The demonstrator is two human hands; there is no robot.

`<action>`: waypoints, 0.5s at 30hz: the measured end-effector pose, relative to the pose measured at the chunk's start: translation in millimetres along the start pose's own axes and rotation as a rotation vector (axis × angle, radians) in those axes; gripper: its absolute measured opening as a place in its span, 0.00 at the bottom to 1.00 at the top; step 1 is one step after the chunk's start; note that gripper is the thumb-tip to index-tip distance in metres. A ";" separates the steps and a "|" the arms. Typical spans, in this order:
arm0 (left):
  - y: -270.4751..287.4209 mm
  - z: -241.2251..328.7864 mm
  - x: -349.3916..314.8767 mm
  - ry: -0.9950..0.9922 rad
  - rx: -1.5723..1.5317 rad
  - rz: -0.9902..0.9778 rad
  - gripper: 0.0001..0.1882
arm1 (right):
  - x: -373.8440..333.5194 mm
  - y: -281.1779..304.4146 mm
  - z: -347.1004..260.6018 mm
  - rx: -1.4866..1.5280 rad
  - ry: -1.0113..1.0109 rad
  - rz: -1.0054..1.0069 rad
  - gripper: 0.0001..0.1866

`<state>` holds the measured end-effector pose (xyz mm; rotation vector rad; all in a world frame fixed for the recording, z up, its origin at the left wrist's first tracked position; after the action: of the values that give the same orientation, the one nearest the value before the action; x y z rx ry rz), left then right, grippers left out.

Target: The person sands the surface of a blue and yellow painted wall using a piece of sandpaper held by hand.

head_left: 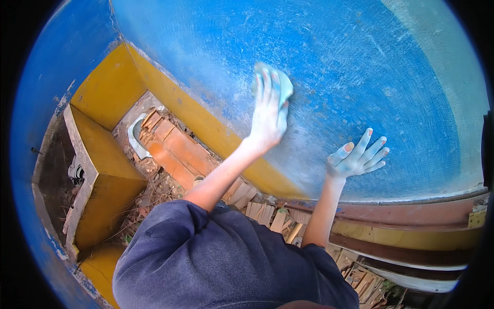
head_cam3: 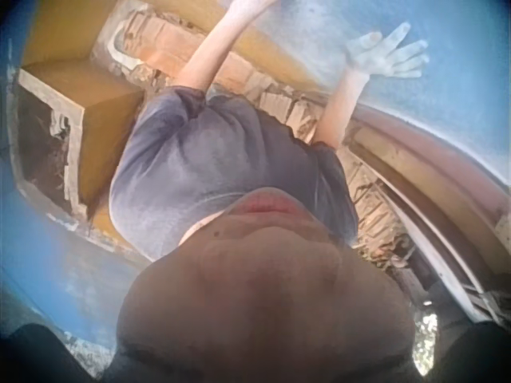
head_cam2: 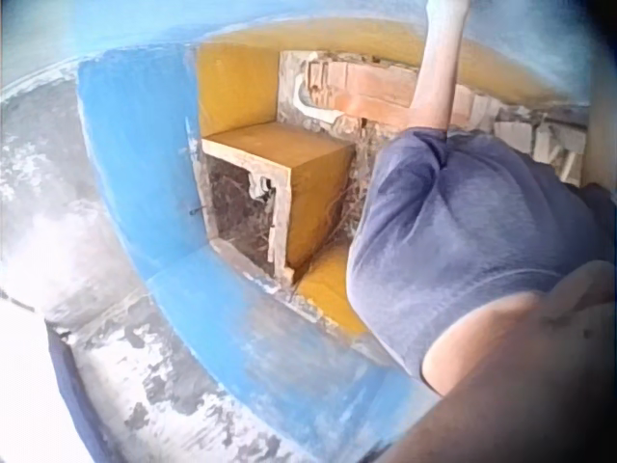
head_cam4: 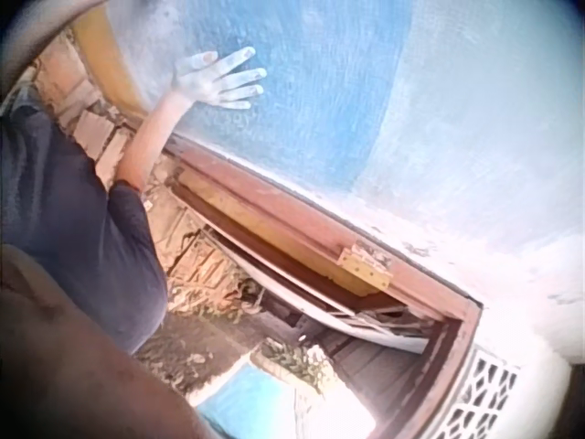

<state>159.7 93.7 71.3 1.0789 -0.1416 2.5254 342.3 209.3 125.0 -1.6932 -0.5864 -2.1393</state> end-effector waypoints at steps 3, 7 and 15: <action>-37.3 13.0 -78.8 0.086 -0.026 -0.204 0.37 | -1.0 -1.1 4.2 -0.004 0.003 -0.005 0.31; 15.2 8.4 23.7 0.033 -0.054 0.094 0.32 | -3.8 1.1 10.0 -0.019 0.028 -0.063 0.31; -11.1 15.8 -39.8 0.064 0.019 -0.118 0.36 | -24.9 19.8 -32.5 0.143 0.004 -0.504 0.31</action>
<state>199.7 87.7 53.3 0.9828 -0.0355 2.4564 331.0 175.9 96.3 -1.5836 -1.2436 -2.3501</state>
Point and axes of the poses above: each hand's wrist, its own x-axis towards the middle knuckle, its own y-axis out of the back of the hand, z = x × y, the point moved 3 cm from there along x, towards the middle knuckle, and after that the axes turned 15 degrees about -x, right-handed, at the moved point
